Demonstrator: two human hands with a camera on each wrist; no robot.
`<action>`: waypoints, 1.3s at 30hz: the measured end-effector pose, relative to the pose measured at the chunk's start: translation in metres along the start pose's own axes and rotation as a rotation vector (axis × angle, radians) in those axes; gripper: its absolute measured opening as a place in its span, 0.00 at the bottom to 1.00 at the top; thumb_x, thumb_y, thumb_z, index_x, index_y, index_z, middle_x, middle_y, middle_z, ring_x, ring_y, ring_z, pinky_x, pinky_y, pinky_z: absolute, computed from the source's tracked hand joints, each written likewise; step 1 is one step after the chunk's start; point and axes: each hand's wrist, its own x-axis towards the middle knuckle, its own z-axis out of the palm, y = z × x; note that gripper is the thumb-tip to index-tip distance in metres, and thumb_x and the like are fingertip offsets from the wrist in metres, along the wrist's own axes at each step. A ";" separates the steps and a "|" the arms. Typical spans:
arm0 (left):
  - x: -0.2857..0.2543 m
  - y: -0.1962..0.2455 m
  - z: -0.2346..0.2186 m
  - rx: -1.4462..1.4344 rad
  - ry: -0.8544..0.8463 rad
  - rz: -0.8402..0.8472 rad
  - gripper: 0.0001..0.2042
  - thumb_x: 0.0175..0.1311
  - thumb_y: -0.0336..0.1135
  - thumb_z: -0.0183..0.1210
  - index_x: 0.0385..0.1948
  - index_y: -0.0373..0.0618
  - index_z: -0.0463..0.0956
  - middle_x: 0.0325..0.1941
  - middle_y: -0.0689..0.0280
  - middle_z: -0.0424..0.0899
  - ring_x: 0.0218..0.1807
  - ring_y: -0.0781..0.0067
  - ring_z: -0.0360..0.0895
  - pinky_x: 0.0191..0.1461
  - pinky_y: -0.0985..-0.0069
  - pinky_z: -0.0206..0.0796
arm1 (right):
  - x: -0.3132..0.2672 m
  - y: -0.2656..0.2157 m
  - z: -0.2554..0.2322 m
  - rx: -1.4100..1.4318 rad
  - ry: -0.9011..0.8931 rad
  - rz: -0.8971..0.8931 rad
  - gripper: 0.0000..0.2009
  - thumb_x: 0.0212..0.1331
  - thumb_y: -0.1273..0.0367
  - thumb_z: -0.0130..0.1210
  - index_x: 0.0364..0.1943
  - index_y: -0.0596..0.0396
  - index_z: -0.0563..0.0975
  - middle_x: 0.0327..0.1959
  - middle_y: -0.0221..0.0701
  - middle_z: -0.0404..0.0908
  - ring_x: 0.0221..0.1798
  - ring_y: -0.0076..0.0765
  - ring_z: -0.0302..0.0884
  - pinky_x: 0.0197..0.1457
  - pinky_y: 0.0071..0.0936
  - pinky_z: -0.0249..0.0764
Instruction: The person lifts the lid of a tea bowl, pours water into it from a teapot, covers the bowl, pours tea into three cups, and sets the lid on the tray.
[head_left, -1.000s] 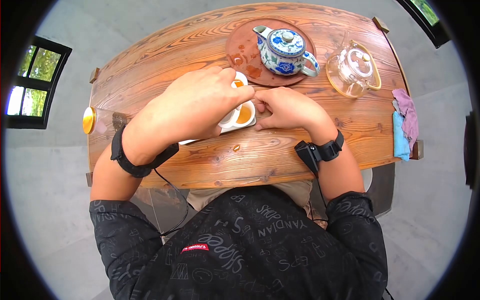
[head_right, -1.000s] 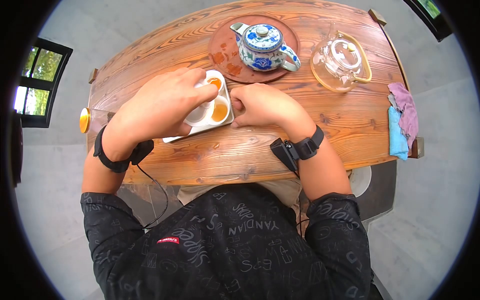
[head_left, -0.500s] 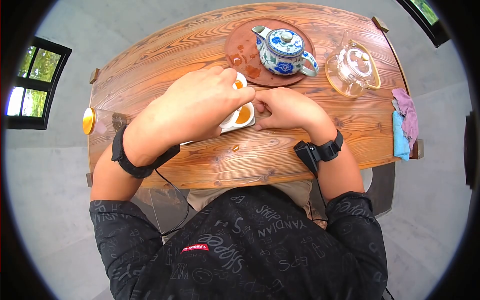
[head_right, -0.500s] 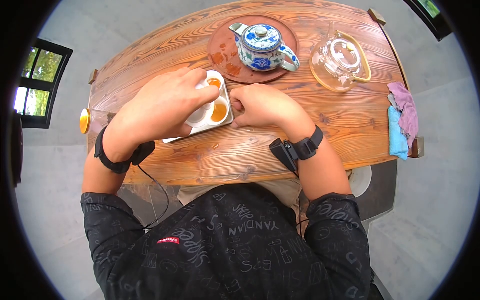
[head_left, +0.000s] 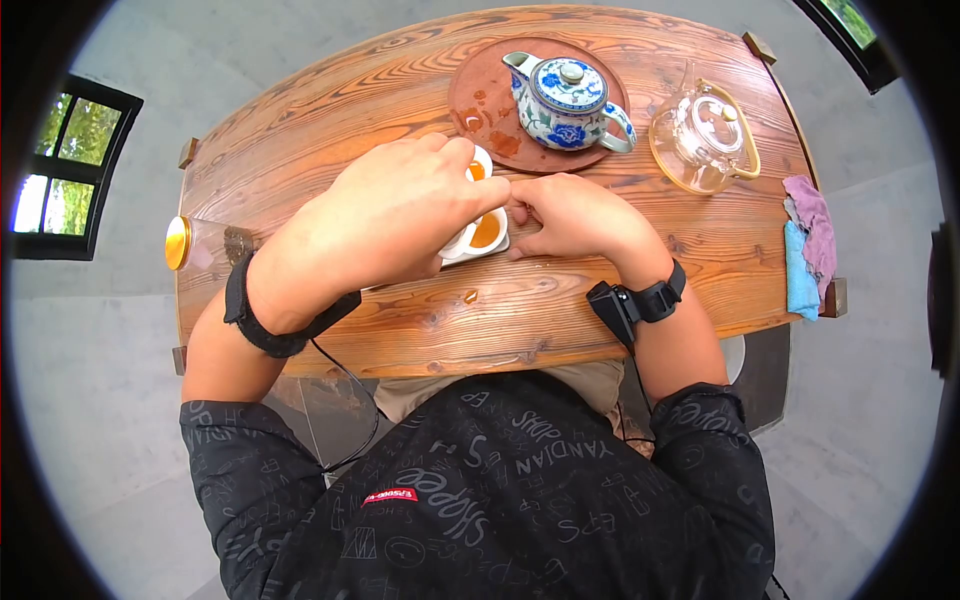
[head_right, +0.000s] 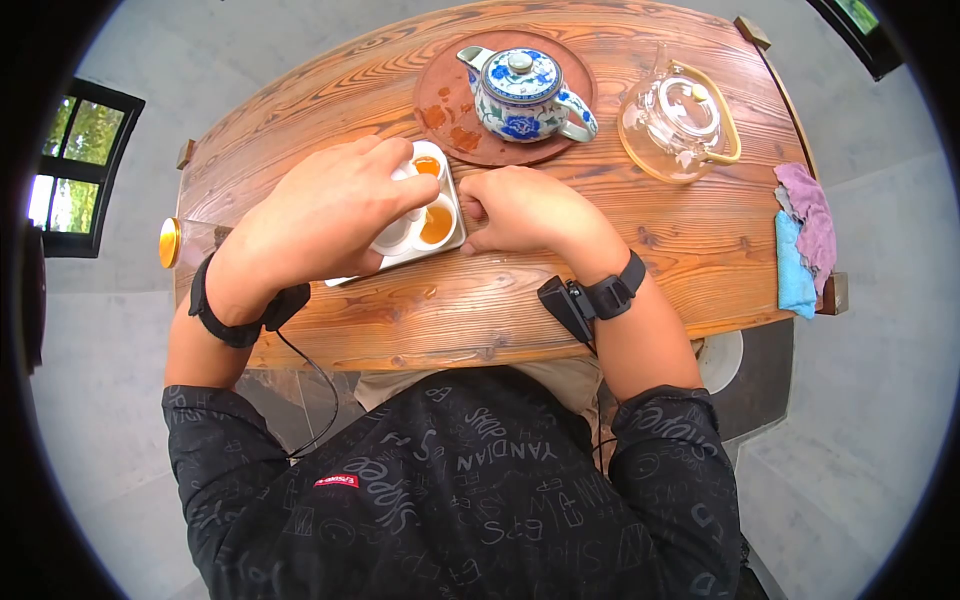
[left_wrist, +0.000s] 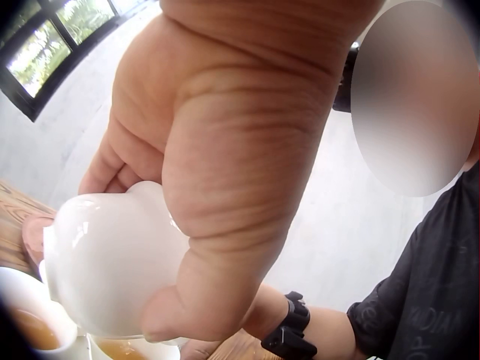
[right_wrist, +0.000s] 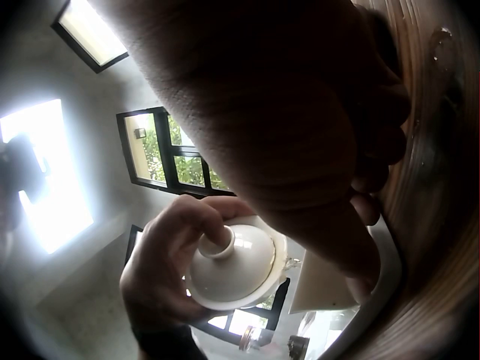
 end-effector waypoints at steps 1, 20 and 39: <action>0.000 0.000 0.000 0.001 0.000 -0.001 0.33 0.32 0.24 0.78 0.49 0.49 0.78 0.49 0.57 0.81 0.54 0.48 0.80 0.56 0.57 0.77 | 0.000 0.001 0.001 0.003 0.007 -0.008 0.21 0.47 0.60 0.79 0.32 0.54 0.77 0.31 0.39 0.85 0.39 0.53 0.84 0.42 0.45 0.77; -0.001 -0.002 -0.006 0.019 -0.005 -0.031 0.35 0.33 0.21 0.78 0.52 0.50 0.77 0.50 0.57 0.81 0.55 0.48 0.81 0.56 0.56 0.77 | 0.002 -0.007 0.007 -0.045 0.046 -0.007 0.19 0.52 0.57 0.76 0.33 0.54 0.79 0.32 0.38 0.87 0.40 0.53 0.86 0.43 0.46 0.79; -0.003 -0.006 -0.004 0.008 0.007 -0.034 0.34 0.35 0.22 0.77 0.52 0.51 0.77 0.50 0.57 0.81 0.55 0.47 0.81 0.56 0.55 0.77 | 0.006 -0.007 0.017 -0.020 0.052 -0.033 0.19 0.55 0.56 0.74 0.44 0.53 0.84 0.37 0.37 0.89 0.43 0.53 0.87 0.47 0.47 0.80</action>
